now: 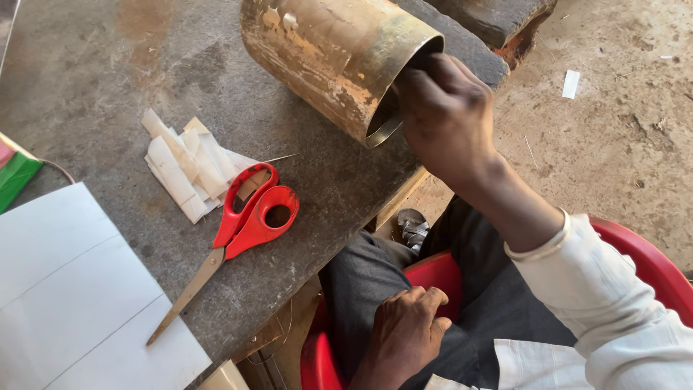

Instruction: The person sits at a stone workbench, cuts small strips from a sheet of white paper with scissors, folds and rolls the strips by hand, and inserts the rolled pieces into a brass cylinder mold on the bench, at one point using a metal rod to press the material inside the mold.

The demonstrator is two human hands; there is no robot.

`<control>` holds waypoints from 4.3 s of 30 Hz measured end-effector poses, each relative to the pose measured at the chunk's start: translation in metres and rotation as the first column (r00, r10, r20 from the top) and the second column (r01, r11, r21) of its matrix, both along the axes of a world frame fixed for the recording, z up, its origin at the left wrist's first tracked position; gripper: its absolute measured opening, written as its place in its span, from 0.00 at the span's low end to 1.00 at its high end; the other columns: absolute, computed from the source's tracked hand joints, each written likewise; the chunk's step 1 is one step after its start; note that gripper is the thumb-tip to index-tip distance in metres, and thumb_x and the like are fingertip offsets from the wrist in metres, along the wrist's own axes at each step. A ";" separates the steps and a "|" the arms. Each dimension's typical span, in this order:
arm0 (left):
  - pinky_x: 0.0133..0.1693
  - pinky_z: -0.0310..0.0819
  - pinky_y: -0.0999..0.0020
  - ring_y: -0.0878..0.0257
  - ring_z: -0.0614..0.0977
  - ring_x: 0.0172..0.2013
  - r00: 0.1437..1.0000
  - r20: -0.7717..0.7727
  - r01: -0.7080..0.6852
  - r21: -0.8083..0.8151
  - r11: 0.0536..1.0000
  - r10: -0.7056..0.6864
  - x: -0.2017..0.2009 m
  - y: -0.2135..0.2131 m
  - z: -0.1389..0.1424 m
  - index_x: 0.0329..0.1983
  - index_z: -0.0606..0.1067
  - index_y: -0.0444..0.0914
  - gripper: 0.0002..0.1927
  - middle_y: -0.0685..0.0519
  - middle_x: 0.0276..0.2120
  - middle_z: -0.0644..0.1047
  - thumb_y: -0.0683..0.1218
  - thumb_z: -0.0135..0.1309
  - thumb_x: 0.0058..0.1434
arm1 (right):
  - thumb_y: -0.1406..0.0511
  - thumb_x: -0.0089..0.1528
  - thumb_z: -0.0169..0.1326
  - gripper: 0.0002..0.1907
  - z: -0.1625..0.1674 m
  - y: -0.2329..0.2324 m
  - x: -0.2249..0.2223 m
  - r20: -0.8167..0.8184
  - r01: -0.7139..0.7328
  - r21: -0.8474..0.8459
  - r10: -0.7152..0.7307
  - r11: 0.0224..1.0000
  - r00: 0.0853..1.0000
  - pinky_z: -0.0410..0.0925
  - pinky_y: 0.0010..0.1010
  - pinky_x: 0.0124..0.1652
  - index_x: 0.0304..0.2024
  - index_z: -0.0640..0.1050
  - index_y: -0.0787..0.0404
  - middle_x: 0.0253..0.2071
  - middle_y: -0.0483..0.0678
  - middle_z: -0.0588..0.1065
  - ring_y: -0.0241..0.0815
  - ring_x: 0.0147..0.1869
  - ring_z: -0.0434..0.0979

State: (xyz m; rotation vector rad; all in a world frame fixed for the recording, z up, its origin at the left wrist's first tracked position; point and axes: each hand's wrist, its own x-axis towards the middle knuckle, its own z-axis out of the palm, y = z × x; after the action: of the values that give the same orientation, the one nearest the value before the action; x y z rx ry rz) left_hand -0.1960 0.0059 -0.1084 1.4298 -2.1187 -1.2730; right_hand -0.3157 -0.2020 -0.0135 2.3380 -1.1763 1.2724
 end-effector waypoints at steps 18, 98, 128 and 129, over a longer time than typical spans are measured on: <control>0.44 0.75 0.52 0.48 0.83 0.42 0.995 0.083 -0.053 0.028 0.998 0.050 0.003 -0.005 -0.008 0.48 0.77 0.37 0.15 0.43 0.39 0.81 0.47 0.63 0.60 | 0.75 0.73 0.53 0.16 -0.009 0.019 -0.010 0.531 -0.385 0.241 0.210 0.891 0.821 0.68 0.20 0.37 0.61 0.66 0.68 0.50 0.54 0.78 0.32 0.39 0.74; 0.66 0.54 0.45 0.56 0.72 0.62 0.802 0.288 -0.083 -0.815 0.574 0.524 0.117 -0.016 0.114 0.49 0.82 0.43 0.19 0.55 0.55 0.78 0.53 0.68 0.56 | 0.75 0.71 0.61 0.08 -0.046 0.024 -0.048 0.655 -0.598 0.166 0.366 0.784 0.662 0.70 0.24 0.55 0.48 0.74 0.68 0.54 0.52 0.73 0.34 0.54 0.74; 0.40 0.79 0.66 0.64 0.81 0.34 0.801 -0.335 -0.559 -0.715 0.420 0.496 0.082 0.021 0.035 0.43 0.81 0.44 0.10 0.53 0.35 0.78 0.41 0.66 0.58 | 0.70 0.59 0.62 0.11 0.003 0.119 -0.038 0.283 -0.576 0.236 0.512 0.783 0.811 0.77 0.34 0.46 0.43 0.76 0.60 0.44 0.48 0.78 0.46 0.48 0.84; 0.40 0.78 0.66 0.66 0.80 0.34 0.838 -0.252 -0.497 -0.719 0.485 0.485 0.075 0.022 0.029 0.43 0.83 0.47 0.11 0.55 0.34 0.78 0.43 0.68 0.57 | 0.66 0.58 0.66 0.16 0.004 0.134 -0.040 0.333 -0.664 0.323 0.576 0.674 0.746 0.75 0.37 0.46 0.45 0.77 0.63 0.46 0.53 0.78 0.50 0.48 0.83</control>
State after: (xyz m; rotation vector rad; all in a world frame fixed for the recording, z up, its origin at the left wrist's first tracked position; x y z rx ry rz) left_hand -0.1214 0.0280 -0.0797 1.4097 -1.6619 -0.0861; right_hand -0.3558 -0.0678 -0.0097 3.1933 -0.7521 1.6247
